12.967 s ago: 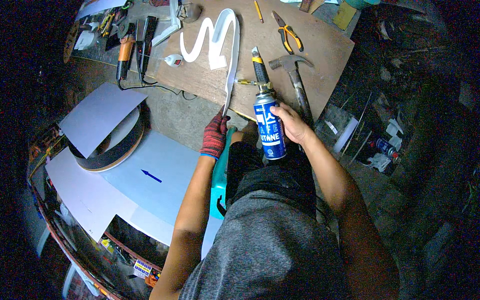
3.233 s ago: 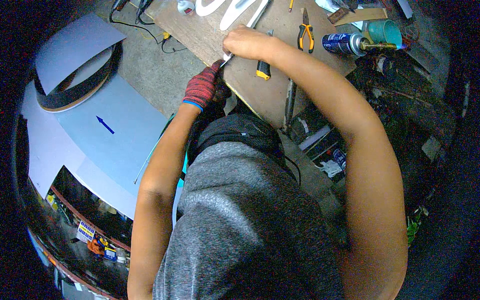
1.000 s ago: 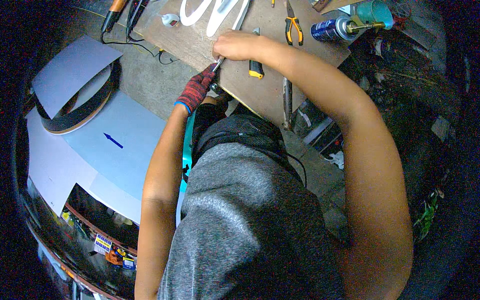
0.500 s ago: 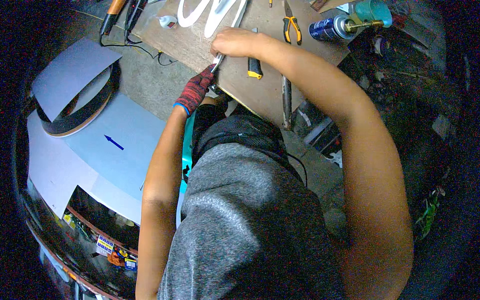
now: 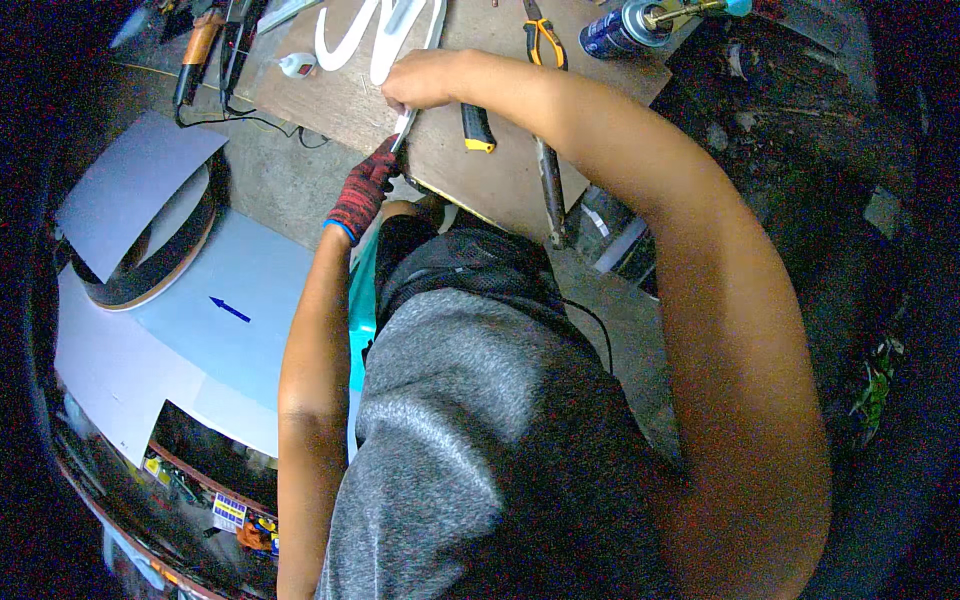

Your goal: The user is fabricating a curved 3D sign letter by heating and bending a white plastic strip.

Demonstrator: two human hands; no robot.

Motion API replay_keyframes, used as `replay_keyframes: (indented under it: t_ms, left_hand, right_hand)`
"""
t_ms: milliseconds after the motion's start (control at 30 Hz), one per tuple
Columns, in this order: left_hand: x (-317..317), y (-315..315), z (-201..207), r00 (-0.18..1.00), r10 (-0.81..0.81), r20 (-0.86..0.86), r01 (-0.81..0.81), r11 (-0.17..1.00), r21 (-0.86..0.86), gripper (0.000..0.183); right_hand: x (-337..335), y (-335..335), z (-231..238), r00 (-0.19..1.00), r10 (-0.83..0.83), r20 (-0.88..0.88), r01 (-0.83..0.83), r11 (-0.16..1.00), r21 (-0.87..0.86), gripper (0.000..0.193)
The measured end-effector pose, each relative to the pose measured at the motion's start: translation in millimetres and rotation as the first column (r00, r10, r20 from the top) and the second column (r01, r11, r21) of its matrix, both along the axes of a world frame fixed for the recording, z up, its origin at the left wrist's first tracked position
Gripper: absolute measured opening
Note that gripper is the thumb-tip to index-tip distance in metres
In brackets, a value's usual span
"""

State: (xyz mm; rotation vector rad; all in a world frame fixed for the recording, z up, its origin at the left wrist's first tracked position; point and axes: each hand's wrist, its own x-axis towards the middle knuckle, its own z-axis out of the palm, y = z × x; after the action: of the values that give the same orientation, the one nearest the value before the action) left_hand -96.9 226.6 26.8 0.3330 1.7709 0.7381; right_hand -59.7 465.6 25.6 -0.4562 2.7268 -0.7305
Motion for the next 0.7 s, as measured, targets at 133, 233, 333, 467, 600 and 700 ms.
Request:
replay_keyframes:
  t_ms: [133, 233, 333, 467, 600, 700]
  left_hand:
    - [1, -5, -6, 0.999, 0.005, -0.039, -0.003, 0.999, 0.043, 0.040]
    - [3, -7, -8, 0.996, 0.026, -0.082, -0.016, 0.993, 0.118, 0.040]
    - [1, -6, -14, 0.998, 0.015, -0.058, -0.009, 0.995, 0.098, 0.040]
    - [0, -9, -16, 0.998, 0.013, -0.065, -0.008, 0.996, 0.084, 0.040]
    - [2, -6, -14, 0.997, 0.008, -0.079, 0.002, 0.991, 0.132, 0.041]
    - [1, -11, -17, 0.995, -0.003, -0.096, 0.018, 0.987, 0.158, 0.041]
  right_hand:
    - [2, -2, 7, 1.000, 0.007, -0.004, -0.007, 0.999, 0.036, 0.018]
    - [5, -4, 12, 1.000, -0.026, 0.003, 0.026, 0.999, 0.024, 0.021]
    - [4, -3, 12, 0.997, -0.031, 0.078, 0.023, 0.995, 0.092, 0.023]
    - [3, -5, 23, 1.000, -0.013, -0.005, 0.013, 0.992, 0.122, 0.025]
    - [6, 13, 12, 0.972, -0.198, -0.125, 0.181, 0.974, -0.136, 0.025]
    - [1, 23, 27, 0.945, -0.267, -0.188, 0.249, 0.962, -0.113, 0.032]
